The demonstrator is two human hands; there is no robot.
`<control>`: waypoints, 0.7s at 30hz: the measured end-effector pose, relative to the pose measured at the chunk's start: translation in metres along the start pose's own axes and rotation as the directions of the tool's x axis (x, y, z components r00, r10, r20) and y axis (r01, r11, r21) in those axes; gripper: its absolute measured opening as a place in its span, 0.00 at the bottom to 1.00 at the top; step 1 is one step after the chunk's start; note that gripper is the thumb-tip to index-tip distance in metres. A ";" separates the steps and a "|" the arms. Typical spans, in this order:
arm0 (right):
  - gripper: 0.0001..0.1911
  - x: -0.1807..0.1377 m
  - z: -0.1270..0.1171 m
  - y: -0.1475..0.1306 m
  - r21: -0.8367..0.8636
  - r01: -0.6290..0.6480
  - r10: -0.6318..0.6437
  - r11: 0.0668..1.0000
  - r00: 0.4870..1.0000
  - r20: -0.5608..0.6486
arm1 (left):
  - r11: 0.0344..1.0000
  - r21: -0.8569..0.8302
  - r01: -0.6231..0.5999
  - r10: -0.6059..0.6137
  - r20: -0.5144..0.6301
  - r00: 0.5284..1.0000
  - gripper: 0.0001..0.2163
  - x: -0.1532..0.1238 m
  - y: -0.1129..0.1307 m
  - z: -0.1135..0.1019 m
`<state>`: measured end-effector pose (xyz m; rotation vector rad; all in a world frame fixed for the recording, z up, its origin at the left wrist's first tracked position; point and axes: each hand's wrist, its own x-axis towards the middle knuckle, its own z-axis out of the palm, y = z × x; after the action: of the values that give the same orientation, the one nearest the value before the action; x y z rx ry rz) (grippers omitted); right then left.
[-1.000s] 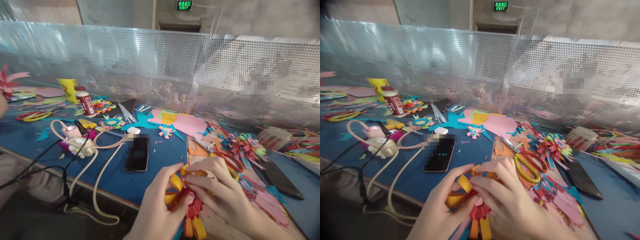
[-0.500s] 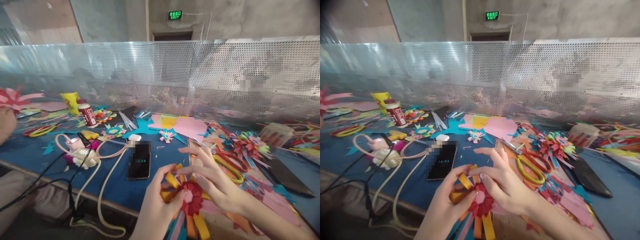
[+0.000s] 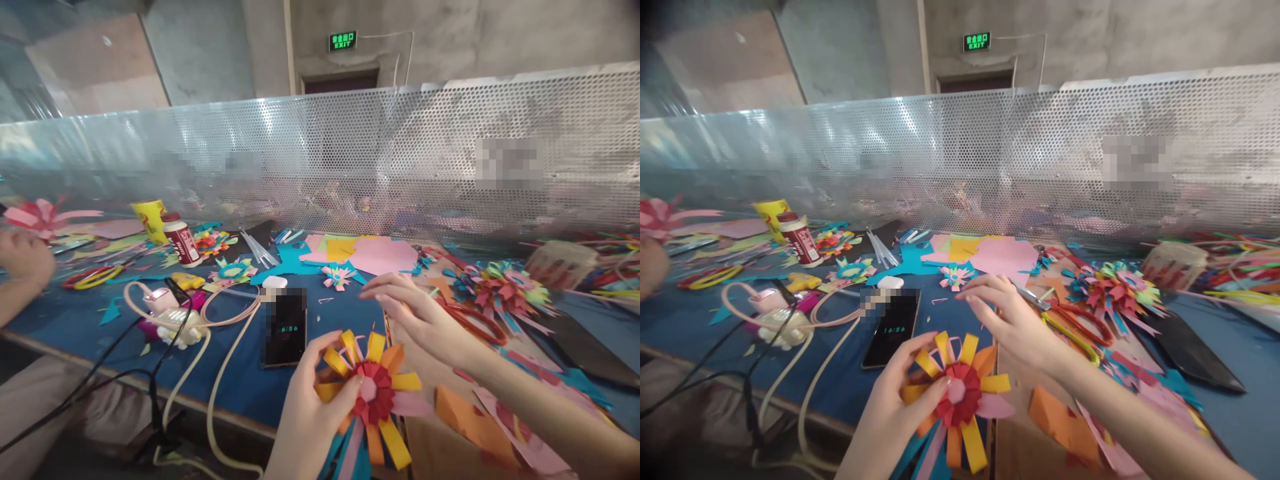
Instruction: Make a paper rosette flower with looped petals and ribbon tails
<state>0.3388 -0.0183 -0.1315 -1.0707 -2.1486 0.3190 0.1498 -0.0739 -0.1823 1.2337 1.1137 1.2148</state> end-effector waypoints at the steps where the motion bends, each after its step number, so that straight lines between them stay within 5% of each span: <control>1: 0.13 0.010 0.005 0.010 -0.060 -0.011 0.012 0.998 1.000 0.020 | 1.000 -0.002 0.012 -0.012 -0.009 1.000 0.22 0.001 -0.003 -0.002; 3: 0.10 0.030 0.020 0.030 -0.253 0.023 0.014 0.967 0.989 0.145 | 1.000 -0.007 0.029 -0.029 -0.018 0.999 0.23 0.003 -0.009 -0.007; 11: 0.08 0.086 0.091 0.072 -0.386 0.151 -0.039 0.910 0.958 0.284 | 0.994 -0.099 0.039 -0.044 -0.050 0.998 0.24 0.005 -0.016 -0.010; 21: 0.07 0.098 0.102 0.063 -0.412 0.263 -0.125 0.873 0.935 0.331 | 0.983 -0.181 0.040 -0.051 -0.058 0.997 0.25 0.003 -0.009 -0.006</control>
<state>0.2660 0.1062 -0.1892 -1.0879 -2.6635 -0.1396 0.1446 -0.0706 -0.1915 1.0346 1.0472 1.2965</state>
